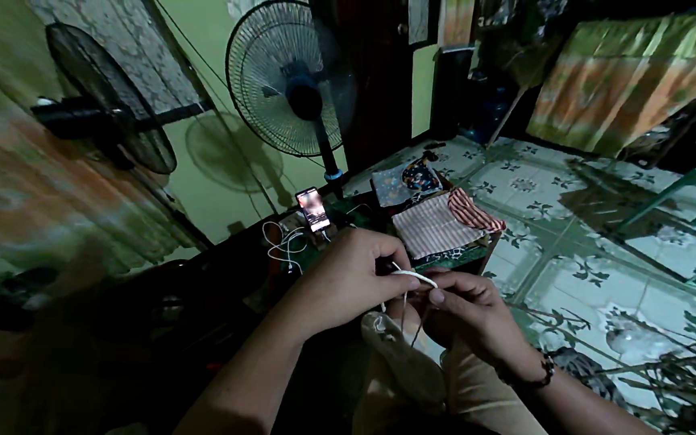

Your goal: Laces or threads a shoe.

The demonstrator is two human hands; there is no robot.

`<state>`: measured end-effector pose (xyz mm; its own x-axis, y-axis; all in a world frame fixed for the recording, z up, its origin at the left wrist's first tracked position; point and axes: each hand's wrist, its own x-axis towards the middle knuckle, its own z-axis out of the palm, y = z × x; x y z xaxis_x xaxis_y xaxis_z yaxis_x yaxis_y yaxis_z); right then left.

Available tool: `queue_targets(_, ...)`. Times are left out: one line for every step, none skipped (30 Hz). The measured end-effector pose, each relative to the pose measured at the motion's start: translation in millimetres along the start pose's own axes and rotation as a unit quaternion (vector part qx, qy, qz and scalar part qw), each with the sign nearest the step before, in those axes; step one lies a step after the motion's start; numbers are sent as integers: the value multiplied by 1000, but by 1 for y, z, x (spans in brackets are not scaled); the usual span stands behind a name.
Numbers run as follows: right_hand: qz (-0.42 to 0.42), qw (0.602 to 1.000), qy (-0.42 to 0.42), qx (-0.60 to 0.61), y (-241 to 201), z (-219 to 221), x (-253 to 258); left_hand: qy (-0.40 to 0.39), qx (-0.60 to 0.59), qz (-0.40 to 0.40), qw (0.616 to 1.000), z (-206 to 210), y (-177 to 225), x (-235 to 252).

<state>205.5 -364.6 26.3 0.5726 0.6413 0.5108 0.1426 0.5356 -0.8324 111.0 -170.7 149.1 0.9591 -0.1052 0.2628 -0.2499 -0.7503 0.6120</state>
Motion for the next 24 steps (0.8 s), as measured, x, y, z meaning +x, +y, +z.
queue_targets(-6,1000,6,-4,-3,-2,1,7,-4,-2,1000,-1,0,0)
queue_targets(-5,1000,11,1,-6,-4,1,12,-4,-4,1000,-1,0,-1)
queue_targets(0,1000,10,13,-10,-6,1,14,-8,-7,1000,-2,-1,-1)
queue_targets(7,1000,2,27,-14,-8,0,15,-14,-7,1000,-2,-2,-2)
queue_targets(12,999,-10,39,-17,-10,-1,15,-23,-7,1000,-2,-4,-2)
queue_targets(15,999,-23,43,-20,-12,-1,13,-34,-9,999,-1,-6,-3)
queue_targets(16,999,-33,40,-23,-15,-1,12,-49,-9,999,0,-9,-3)
queue_targets(18,998,-38,37,-26,-16,0,14,-70,-5,997,1,-10,-4)
queue_targets(18,998,-40,36,-29,-18,1,18,-92,4,996,2,-12,-5)
queue_targets(18,998,-43,44,-32,-20,2,24,-116,18,993,3,-13,-7)
queue_targets(17,997,-44,60,-35,-22,4,32,-138,34,989,4,-15,-8)
queue_targets(16,996,-41,76,-38,-23,6,42,-157,47,986,5,-15,-9)
queue_targets(14,995,-36,88,-42,-25,8,51,-171,55,982,6,-16,-10)
queue_targets(13,995,-27,95,-45,-26,10,60,-181,62,980,8,-17,-11)
queue_targets(12,995,-20,97,-48,-27,11,68,-189,67,977,9,-19,-13)
queue_targets(11,996,-17,92,-50,-29,13,77,-200,72,974,11,-20,-14)
queue_targets(8,997,-13,74,-52,-30,14,85,-212,78,970,13,-22,-15)
queue_targets(9,998,-12,54,-52,-29,15,95,-219,85,967,15,-24,-16)
queue_targets(18,999,-12,42,-53,-28,16,108,-220,92,965,17,-24,-17)
queue_targets(29,999,-17,29,-53,-27,18,124,-214,101,964,19,-23,-18)
queue_targets(42,999,-29,10,-52,-26,20,141,-199,116,963,21,-23,-19)
queue_targets(56,997,-45,-11,-49,-24,22,156,-179,133,962,24,-22,-20)
queue_targets(72,995,-60,-37,-46,-22,24,168,-162,150,961,26,-20,-21)
queue_targets(86,991,-75,-65,-43,-19,24,175,-154,166,958,29,-18,-22)
